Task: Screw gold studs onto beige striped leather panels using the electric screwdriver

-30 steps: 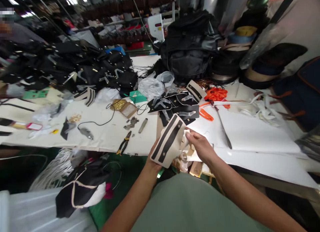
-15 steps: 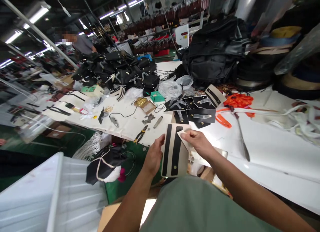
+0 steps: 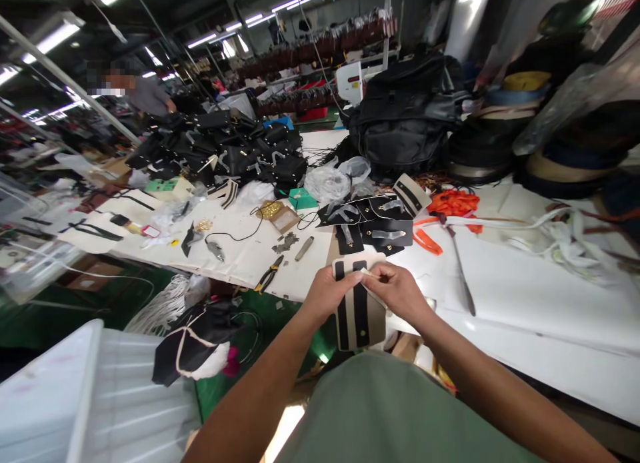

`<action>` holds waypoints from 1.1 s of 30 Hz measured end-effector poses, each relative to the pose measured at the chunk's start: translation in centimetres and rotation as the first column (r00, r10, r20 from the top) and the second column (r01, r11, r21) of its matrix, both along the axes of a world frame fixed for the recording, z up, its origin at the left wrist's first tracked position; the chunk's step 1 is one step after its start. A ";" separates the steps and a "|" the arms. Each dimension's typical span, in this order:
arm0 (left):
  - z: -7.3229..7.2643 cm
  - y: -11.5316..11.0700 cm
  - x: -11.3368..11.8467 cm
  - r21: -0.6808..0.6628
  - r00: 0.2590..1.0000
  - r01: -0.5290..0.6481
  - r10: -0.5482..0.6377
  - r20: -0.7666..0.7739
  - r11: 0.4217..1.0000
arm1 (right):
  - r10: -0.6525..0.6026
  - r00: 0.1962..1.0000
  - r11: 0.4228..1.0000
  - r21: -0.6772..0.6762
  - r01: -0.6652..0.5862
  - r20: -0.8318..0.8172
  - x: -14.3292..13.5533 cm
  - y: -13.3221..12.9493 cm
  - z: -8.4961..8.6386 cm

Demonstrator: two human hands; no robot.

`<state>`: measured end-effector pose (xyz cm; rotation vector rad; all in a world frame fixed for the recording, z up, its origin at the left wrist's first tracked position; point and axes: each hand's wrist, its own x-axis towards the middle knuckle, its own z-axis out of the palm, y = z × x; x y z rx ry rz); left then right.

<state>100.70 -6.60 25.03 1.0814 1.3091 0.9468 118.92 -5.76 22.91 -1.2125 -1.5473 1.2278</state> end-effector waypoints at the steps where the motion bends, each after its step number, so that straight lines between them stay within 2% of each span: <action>1: -0.1 0.2 0.5 0.025 0.999 -0.028 0.029 -0.017 0.999 | -0.015 0.999 1.000 0.022 0.014 0.037 0.1 -0.1 0.2; 4: 0.0 0.2 1.7 0.077 0.991 -0.110 0.115 -0.064 0.991 | -0.029 0.990 0.996 0.086 0.017 0.140 0.4 -0.7 1.1; 6: 0.2 0.0 2.1 0.099 0.981 -0.144 0.155 -0.115 0.985 | 0.004 0.982 0.996 0.090 -0.022 0.188 0.6 -1.0 1.2; 8: 0.4 -0.2 2.2 0.131 0.974 -0.166 0.183 -0.135 0.977 | 0.032 0.977 0.994 0.098 -0.053 0.211 0.7 -0.9 0.7; 13: 0.2 -0.6 1.8 0.150 0.990 -0.129 0.137 -0.046 0.980 | 0.135 0.968 0.983 0.092 -0.158 0.213 0.6 0.2 -0.9; 16: -0.4 -1.1 1.5 0.116 0.961 -0.247 0.258 -0.096 0.962 | 0.184 0.962 0.971 0.118 -0.210 0.201 -0.1 0.1 -0.8; 20: -1.2 -1.9 2.0 0.177 0.902 -0.386 0.411 -0.132 0.905 | 0.111 0.975 0.980 0.144 -0.140 0.191 -1.0 -0.4 -0.5; 25: -2.6 -1.4 3.2 0.289 0.840 -0.430 0.497 -0.220 0.855 | 0.037 0.983 0.990 0.131 -0.061 0.178 -1.2 -0.4 -1.7; 28: -2.3 -0.2 2.1 0.335 0.766 -0.508 0.594 -0.245 0.793 | 0.087 0.979 0.987 0.120 -0.110 0.183 -1.0 -1.6 -2.4; 30: -1.5 0.8 0.1 0.292 0.685 -0.646 0.704 -0.189 0.706 | 0.152 0.977 0.980 0.102 -0.168 0.152 -0.8 -2.9 -2.1; 31: -1.2 1.4 -1.1 0.273 0.678 -0.665 0.716 -0.168 0.695 | 0.175 0.976 0.979 0.078 -0.186 0.131 -0.6 -3.4 -1.8; 33: -1.2 2.8 -3.1 0.211 0.726 -0.644 0.675 -0.135 0.735 | 0.157 0.983 0.987 0.015 -0.159 0.093 -0.3 -3.7 -1.1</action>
